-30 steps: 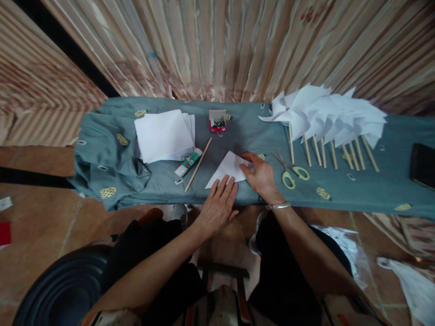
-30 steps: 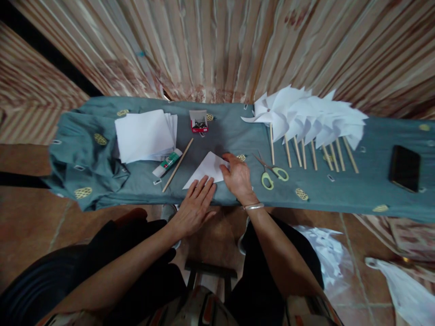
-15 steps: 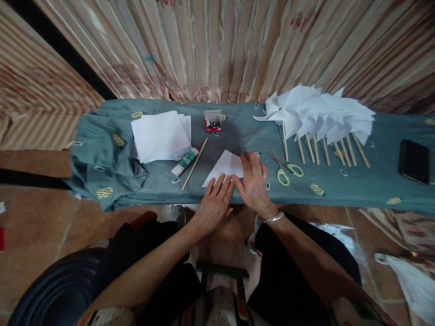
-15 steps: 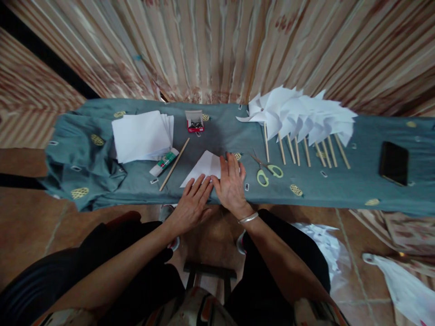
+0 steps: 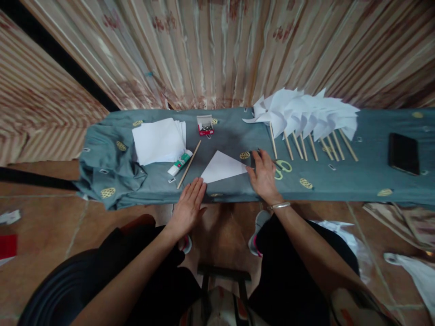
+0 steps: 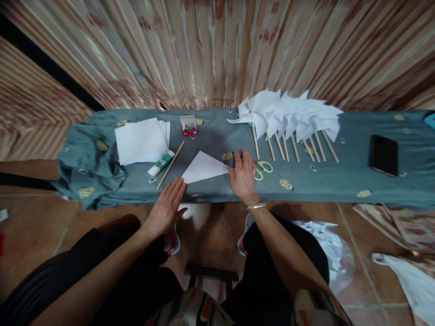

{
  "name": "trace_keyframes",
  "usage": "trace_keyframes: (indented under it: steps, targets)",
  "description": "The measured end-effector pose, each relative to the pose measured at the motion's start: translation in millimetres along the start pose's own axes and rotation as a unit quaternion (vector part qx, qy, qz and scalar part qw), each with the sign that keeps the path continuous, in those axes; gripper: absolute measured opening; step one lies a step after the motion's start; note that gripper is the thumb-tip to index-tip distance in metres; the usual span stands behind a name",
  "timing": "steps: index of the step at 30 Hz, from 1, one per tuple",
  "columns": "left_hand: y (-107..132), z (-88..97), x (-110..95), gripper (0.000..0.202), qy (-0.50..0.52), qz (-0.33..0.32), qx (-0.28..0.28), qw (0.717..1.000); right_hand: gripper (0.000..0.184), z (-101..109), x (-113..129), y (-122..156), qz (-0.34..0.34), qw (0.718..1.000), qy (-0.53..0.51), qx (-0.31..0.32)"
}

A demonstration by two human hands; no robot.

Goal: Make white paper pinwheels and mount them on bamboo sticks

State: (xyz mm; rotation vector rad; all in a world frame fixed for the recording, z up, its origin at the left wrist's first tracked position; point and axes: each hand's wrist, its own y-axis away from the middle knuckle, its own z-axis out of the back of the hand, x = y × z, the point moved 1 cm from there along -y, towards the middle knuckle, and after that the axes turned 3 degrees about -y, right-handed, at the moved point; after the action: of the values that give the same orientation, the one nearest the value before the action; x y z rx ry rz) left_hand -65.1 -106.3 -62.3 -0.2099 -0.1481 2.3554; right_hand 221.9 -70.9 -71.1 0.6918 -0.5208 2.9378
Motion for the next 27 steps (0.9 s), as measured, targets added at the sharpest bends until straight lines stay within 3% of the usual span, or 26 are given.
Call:
trace_keyframes:
  steps: [6, 27]
  targets:
    - [14.3, 4.0, 2.0, 0.083, -0.009, 0.01, -0.015, 1.0, 0.047, -3.7, -0.8, -1.0, 0.005, 0.999, -0.026, -0.018]
    - [10.7, 8.4, -2.5, 0.08, 0.014, 0.028, -0.03, 0.999, 0.046, 8.7, -8.3, -6.9, 0.029, 0.998, -0.056, -0.019]
